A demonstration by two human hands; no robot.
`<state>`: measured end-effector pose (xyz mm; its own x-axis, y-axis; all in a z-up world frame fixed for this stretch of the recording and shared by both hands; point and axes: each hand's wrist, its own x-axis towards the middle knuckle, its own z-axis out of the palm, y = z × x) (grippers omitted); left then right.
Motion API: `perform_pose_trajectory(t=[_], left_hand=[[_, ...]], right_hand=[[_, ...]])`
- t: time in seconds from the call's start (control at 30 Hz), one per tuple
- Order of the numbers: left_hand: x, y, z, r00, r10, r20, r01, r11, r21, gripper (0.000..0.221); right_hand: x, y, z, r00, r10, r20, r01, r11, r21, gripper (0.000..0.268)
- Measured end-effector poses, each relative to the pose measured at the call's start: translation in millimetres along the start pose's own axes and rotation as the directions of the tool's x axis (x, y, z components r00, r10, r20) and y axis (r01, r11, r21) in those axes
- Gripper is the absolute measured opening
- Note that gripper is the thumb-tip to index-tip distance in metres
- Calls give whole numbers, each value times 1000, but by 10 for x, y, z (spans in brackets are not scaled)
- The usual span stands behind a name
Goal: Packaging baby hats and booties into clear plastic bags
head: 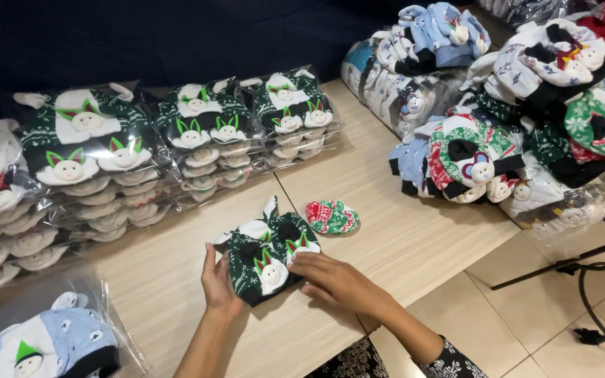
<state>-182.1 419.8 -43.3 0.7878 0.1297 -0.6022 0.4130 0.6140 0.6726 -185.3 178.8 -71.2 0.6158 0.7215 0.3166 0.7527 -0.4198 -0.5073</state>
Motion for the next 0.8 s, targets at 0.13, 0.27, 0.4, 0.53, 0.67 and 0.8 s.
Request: perform_pose_trajectory(t=[0.13,0.27,0.4,0.53,0.67,0.8], left_hand=[[-310,143,47,996,90,-29,-80,967,240,70],[58,-98,-267,923,385,27,-380,895,234,74],[-234,87,-134,907,417,-51,-388,879,278,90],[-430,233,13,916,395,-68,-349,870,349,81],[-311,161,-77,887,460,-53,-408,831,379,71],[-34,16,-274,827,563,-3,-513,756,406,65]], right_hand=[[198,153,-247,968,-21,-249,25,1000,13,23],[431,277,-443,870,441,-222,-464,883,-66,38],[732,303,-530,748,663,-26,-662,743,-99,56],[588,752,-402,771,637,-2,-613,740,-276,82],[301,881,-694,740,673,-16,-654,712,-257,42],[-225,1093,-1480,695,677,-242,-699,716,-6,52]])
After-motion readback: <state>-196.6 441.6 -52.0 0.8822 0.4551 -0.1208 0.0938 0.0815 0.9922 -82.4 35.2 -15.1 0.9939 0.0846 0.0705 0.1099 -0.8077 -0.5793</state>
